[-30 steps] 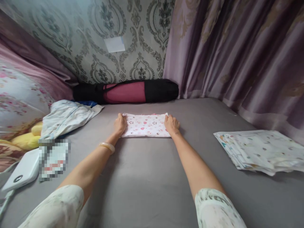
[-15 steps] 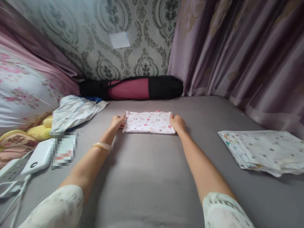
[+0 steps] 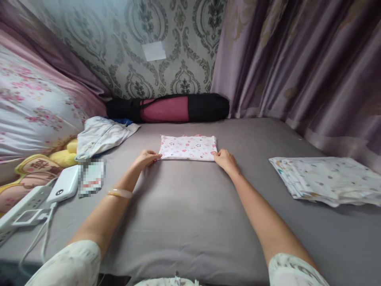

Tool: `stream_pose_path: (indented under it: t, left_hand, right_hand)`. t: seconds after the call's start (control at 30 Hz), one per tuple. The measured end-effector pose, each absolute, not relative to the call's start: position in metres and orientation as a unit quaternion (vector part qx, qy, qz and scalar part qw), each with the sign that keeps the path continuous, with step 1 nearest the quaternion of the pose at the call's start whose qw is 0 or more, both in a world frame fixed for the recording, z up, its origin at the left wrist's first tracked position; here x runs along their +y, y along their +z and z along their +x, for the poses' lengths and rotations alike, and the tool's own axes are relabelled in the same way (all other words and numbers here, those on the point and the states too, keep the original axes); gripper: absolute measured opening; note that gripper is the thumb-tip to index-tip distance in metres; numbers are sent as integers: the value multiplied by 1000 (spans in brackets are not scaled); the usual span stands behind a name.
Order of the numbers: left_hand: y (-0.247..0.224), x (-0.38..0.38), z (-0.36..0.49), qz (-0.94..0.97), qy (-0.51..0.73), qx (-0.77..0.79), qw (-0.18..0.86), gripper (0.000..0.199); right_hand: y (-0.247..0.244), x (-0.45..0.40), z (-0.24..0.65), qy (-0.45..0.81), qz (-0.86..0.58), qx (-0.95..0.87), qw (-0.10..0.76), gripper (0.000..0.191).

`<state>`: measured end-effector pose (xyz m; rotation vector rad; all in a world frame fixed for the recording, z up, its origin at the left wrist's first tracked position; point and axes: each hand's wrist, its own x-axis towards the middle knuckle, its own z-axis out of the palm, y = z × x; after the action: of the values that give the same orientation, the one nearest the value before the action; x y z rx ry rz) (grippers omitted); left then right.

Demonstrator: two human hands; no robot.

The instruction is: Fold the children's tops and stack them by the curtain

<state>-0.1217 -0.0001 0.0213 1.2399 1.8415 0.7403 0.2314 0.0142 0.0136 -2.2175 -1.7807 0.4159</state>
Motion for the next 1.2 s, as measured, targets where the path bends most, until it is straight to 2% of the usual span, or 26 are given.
stream_pose_path:
  t: [0.4, 0.47, 0.53, 0.63, 0.7, 0.87, 1.03, 1.2]
  left_hand:
    - [19, -1, -120, 529, 239, 746, 326, 23]
    - [19, 0, -120, 552, 216, 758, 273, 22]
    - [19, 4, -117, 569, 218, 773, 178, 22]
    - [22, 13, -100, 611, 250, 750, 49, 22]
    - [23, 22, -79, 665, 258, 701, 20, 21]
    - [18, 42, -19, 751, 214, 625, 8, 31]
    - [7, 47, -1, 750, 136, 647, 6, 44]
    - [-6, 52, -9, 756, 101, 647, 3, 50]
  right_hand:
    - [19, 12, 228, 152, -772, -612, 82, 40]
    - [24, 12, 230, 159, -766, -618, 69, 41]
    - [33, 13, 226, 142, -769, -620, 63, 43]
    - [46, 17, 205, 72, -767, -629, 104, 41]
    - [50, 22, 181, 35, -721, -678, 137, 37]
    - [31, 40, 124, 15, -580, -803, 136, 46]
    - [8, 49, 113, 37, -562, -821, 89, 52]
    - [-2, 50, 118, 29, -565, -819, 94, 54]
